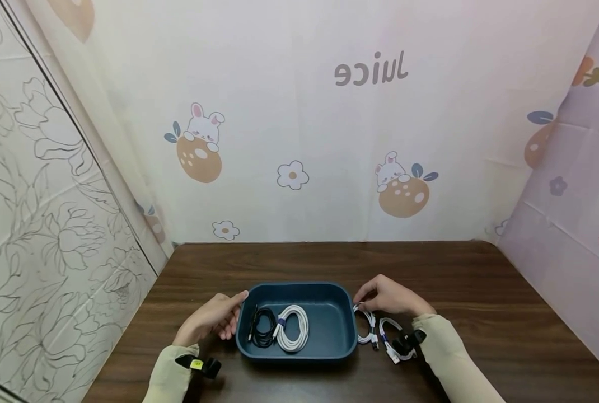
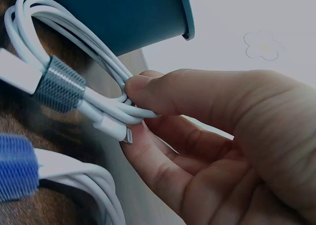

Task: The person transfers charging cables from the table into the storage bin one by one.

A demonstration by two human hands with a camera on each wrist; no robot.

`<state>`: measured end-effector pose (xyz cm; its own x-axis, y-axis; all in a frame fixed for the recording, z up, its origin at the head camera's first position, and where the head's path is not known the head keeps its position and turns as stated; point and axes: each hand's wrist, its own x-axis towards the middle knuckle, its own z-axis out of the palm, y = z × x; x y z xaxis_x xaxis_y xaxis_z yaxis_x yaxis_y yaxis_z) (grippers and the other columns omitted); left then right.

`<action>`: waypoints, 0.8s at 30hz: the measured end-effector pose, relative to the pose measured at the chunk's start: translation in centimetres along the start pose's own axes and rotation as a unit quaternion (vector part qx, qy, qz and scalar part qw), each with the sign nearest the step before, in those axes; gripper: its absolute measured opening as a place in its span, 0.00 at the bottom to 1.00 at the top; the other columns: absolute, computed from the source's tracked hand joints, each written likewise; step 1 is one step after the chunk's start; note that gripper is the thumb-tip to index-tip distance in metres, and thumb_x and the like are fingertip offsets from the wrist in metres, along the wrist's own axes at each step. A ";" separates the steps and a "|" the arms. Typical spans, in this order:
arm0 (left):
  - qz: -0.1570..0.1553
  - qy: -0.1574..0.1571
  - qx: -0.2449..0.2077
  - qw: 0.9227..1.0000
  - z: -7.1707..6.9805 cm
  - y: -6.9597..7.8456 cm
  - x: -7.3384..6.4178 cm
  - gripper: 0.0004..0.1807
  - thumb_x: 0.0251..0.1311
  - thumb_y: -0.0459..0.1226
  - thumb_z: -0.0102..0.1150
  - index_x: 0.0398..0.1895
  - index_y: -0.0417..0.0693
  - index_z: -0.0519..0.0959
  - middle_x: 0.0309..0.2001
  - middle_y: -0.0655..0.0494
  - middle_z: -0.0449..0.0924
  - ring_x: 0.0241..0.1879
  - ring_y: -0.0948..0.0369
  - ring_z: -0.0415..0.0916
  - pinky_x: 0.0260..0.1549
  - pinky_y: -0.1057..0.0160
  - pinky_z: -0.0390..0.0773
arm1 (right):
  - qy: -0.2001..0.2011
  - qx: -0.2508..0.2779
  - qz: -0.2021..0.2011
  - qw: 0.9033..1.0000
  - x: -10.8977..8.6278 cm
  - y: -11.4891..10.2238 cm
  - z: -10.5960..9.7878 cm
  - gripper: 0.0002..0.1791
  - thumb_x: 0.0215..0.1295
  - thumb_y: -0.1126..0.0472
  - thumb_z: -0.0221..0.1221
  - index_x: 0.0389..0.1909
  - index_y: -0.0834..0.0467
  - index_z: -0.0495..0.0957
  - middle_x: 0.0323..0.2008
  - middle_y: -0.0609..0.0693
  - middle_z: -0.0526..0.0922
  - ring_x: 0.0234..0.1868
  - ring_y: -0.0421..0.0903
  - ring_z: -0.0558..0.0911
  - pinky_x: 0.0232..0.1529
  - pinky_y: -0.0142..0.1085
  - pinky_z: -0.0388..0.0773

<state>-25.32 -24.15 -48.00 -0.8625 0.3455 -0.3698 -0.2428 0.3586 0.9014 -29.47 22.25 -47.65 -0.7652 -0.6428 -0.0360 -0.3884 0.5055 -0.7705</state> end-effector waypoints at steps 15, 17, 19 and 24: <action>0.000 0.005 0.013 1.000 -0.1 0.0 0.1 0.37 0.71 0.66 0.47 0.17 0.48 0.77 0.14 0.56 0.78 0.10 0.66 0.72 0.12 0.68 0.76 | 0.032 0.022 0.001 0.999 -0.6 -0.4 -1.1 0.07 0.68 0.61 0.67 0.44 0.57 0.89 0.43 0.52 0.90 0.38 0.43 0.86 0.38 0.33 0.84; 0.001 0.004 0.012 1.000 -0.1 0.0 0.0 0.37 0.71 0.67 0.47 0.17 0.48 0.77 0.14 0.56 0.78 0.10 0.66 0.72 0.13 0.68 0.77 | 0.041 0.017 0.005 0.999 -0.8 -0.3 -1.3 0.08 0.68 0.60 0.67 0.44 0.57 0.89 0.43 0.52 0.90 0.38 0.42 0.86 0.38 0.33 0.83; 0.002 0.004 0.011 1.000 0.0 0.1 0.0 0.37 0.71 0.67 0.47 0.17 0.48 0.77 0.14 0.57 0.78 0.10 0.66 0.72 0.13 0.68 0.77 | 0.049 0.013 0.004 0.999 -1.0 -0.2 -1.7 0.08 0.68 0.60 0.67 0.45 0.58 0.89 0.44 0.52 0.90 0.38 0.41 0.86 0.38 0.33 0.83; 0.002 0.003 0.007 1.000 -0.1 0.0 0.0 0.37 0.70 0.67 0.48 0.17 0.48 0.77 0.14 0.57 0.78 0.11 0.66 0.72 0.13 0.68 0.77 | 0.074 -0.005 0.008 0.997 -1.3 -0.1 -2.5 0.09 0.67 0.59 0.68 0.44 0.59 0.89 0.43 0.53 0.90 0.36 0.39 0.85 0.36 0.32 0.82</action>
<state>-25.30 -24.21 -47.95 -0.8660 0.3428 -0.3641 -0.2319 0.3698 0.8997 -29.72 24.48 -45.87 -0.8388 -0.5425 0.0461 -0.3794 0.5216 -0.7642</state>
